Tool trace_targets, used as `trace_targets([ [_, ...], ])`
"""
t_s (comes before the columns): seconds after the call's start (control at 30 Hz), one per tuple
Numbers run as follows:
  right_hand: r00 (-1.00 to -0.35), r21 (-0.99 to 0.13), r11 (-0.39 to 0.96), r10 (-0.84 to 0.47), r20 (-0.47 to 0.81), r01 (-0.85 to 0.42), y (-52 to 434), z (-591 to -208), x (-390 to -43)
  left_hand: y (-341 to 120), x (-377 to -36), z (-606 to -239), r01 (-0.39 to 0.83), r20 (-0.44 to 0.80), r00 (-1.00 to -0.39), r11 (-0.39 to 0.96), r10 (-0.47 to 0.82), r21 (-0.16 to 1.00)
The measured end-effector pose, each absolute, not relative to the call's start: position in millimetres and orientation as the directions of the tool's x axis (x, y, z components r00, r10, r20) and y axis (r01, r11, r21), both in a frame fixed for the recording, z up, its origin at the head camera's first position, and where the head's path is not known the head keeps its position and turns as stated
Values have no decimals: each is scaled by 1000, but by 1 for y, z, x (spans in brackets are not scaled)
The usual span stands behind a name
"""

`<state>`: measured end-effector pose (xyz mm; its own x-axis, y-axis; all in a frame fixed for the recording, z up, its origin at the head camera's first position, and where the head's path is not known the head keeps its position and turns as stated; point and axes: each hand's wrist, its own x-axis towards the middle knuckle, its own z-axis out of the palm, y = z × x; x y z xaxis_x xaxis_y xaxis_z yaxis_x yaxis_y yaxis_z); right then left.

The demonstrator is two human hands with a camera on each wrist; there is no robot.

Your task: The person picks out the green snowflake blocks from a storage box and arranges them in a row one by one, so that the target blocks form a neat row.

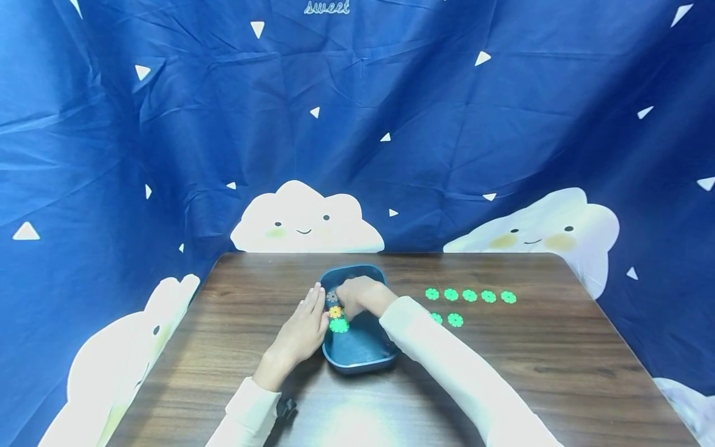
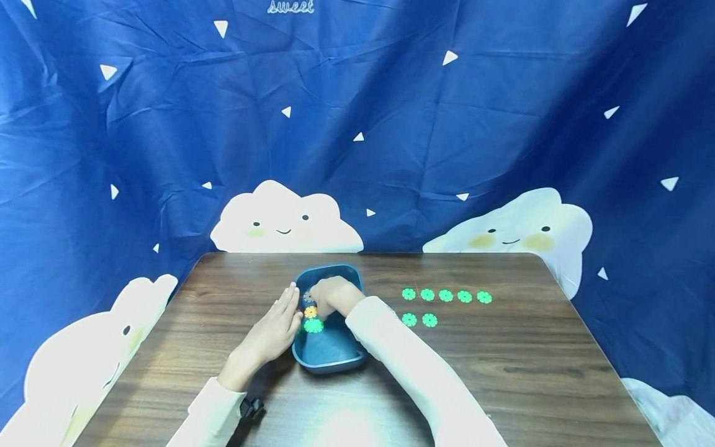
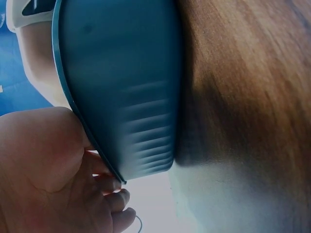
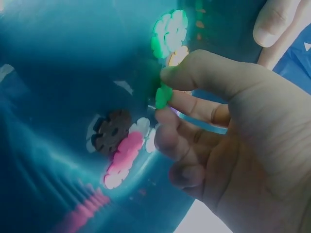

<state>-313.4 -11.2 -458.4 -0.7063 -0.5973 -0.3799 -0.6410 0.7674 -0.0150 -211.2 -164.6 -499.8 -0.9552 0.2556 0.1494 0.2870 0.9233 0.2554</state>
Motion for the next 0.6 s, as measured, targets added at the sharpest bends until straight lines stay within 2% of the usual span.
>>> trace_targets([
  [0.6,-701,10,725,-662,-266,-689,22,-440,-309,-163,-210,-498,284,166,-955,922,246,265],
])
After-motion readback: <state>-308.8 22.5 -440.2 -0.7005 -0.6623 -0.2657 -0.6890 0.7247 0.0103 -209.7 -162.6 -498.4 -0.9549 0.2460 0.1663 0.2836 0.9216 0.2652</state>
